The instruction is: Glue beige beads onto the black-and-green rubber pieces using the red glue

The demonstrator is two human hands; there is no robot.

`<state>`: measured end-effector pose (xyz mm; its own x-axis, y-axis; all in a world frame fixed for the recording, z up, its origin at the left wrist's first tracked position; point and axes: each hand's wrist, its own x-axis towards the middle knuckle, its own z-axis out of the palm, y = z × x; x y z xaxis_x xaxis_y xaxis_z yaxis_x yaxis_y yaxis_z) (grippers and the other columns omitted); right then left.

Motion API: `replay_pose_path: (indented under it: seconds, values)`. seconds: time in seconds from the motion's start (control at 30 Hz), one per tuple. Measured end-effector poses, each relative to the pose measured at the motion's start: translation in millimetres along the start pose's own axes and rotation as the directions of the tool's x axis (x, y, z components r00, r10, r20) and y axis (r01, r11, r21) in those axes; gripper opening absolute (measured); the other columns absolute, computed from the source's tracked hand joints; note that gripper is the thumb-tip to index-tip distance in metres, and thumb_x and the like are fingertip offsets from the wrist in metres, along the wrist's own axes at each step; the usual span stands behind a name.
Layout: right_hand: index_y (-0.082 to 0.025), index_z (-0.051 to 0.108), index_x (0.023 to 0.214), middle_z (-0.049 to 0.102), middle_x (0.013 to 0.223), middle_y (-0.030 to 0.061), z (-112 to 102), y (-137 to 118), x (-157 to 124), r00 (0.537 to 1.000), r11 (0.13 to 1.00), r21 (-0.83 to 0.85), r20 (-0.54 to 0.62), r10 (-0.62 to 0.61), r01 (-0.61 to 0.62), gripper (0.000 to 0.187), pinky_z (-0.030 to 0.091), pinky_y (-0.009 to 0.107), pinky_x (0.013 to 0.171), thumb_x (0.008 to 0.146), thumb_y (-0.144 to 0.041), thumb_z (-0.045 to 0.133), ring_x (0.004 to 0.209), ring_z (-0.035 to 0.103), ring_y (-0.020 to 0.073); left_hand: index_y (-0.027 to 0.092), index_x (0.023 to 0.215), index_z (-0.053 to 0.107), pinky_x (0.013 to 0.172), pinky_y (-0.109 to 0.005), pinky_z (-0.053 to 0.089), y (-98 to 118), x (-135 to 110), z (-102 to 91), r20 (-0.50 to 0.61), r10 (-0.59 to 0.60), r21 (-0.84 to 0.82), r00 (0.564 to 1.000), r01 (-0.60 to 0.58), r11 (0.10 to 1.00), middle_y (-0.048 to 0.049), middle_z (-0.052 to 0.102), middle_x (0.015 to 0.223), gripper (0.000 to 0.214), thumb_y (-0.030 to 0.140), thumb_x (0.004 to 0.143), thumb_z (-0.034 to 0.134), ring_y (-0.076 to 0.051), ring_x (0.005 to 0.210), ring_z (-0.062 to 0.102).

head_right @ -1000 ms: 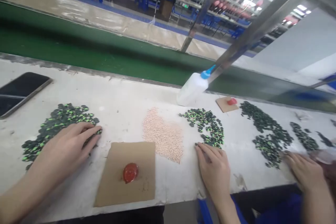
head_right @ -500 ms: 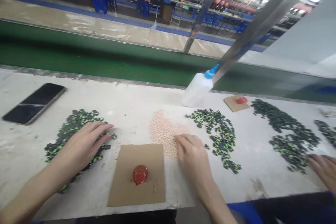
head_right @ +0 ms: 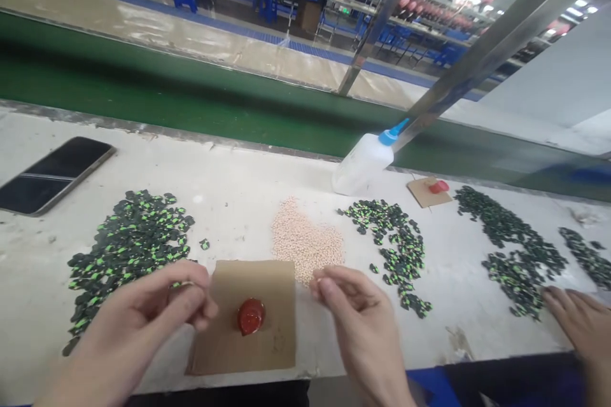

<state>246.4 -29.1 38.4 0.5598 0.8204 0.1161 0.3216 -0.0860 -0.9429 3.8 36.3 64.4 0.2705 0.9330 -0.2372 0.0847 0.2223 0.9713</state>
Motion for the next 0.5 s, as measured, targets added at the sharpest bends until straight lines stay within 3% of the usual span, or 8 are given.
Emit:
replay_pose_path:
  seconds: [0.07,0.1,0.2,0.27,0.33,0.5]
  values:
    - [-0.029,0.085,0.078,0.084,0.070,0.0037,7.8,-9.3,-17.3,0.989,0.966,0.214,0.062,0.136,-0.146,0.030,0.067,0.029,0.053,0.075,-0.059,0.089,0.054,0.077,0.0186,0.029,0.085,0.077,0.067,-0.022,0.063,-5.7,-11.1,19.1,0.026,0.194,0.034,0.981,-0.195,0.980,0.0017,0.079,0.080,0.014,0.019,0.091,0.070,-0.016,0.072,0.077]
    - [-0.030,0.085,0.078,0.084,0.070,0.0027,12.3,-13.5,-25.6,0.968,0.906,0.340,0.112,0.226,-0.251,0.027,0.065,0.026,0.053,0.072,-0.055,0.092,0.054,0.075,0.0160,0.028,0.090,0.078,0.069,-0.023,0.064,-10.3,-15.0,28.0,0.039,0.333,0.096,0.942,-0.336,0.937,0.0002,0.080,0.086,0.018,0.013,0.091,0.069,-0.017,0.076,0.077]
    - [-0.032,0.086,0.078,0.083,0.070,-0.0001,24.0,-23.2,-44.0,0.864,0.647,0.576,0.288,0.412,-0.500,0.020,0.064,0.020,0.059,0.067,-0.041,0.099,0.056,0.073,0.0119,0.025,0.111,0.073,0.075,-0.027,0.064,-26.4,-19.9,47.5,0.109,0.645,0.302,0.756,-0.643,0.704,-0.0047,0.080,0.092,0.033,0.000,0.093,0.061,-0.018,0.079,0.077]
    - [-0.033,0.086,0.078,0.083,0.069,-0.0007,27.2,-25.8,-48.9,0.844,0.611,0.585,0.318,0.432,-0.533,0.019,0.064,0.021,0.062,0.067,-0.040,0.099,0.057,0.074,0.0126,0.023,0.118,0.069,0.075,-0.028,0.065,-33.1,-18.9,52.0,0.159,0.710,0.354,0.686,-0.711,0.607,-0.0057,0.079,0.090,0.035,0.000,0.094,0.057,-0.019,0.075,0.076]
    - [-0.033,0.087,0.080,0.083,0.068,-0.0001,25.8,-25.1,-48.2,0.855,0.642,0.565,0.311,0.416,-0.518,0.018,0.066,0.023,0.063,0.067,-0.038,0.099,0.058,0.077,0.0148,0.023,0.114,0.069,0.075,-0.026,0.064,-34.0,-16.1,50.2,0.182,0.705,0.311,0.685,-0.721,0.620,-0.0048,0.078,0.090,0.030,0.002,0.095,0.058,-0.017,0.074,0.075]
    - [-0.034,0.088,0.092,0.083,0.066,0.0006,14.6,-23.7,-40.8,0.894,0.838,0.378,0.368,0.254,-0.393,0.019,0.069,0.025,0.062,0.075,-0.028,0.095,0.061,0.082,0.0199,0.023,0.102,0.072,0.074,-0.019,0.061,-25.6,-8.4,36.7,0.227,0.622,0.165,0.750,-0.659,0.734,-0.0022,0.077,0.089,0.021,0.006,0.098,0.062,-0.013,0.074,0.076]
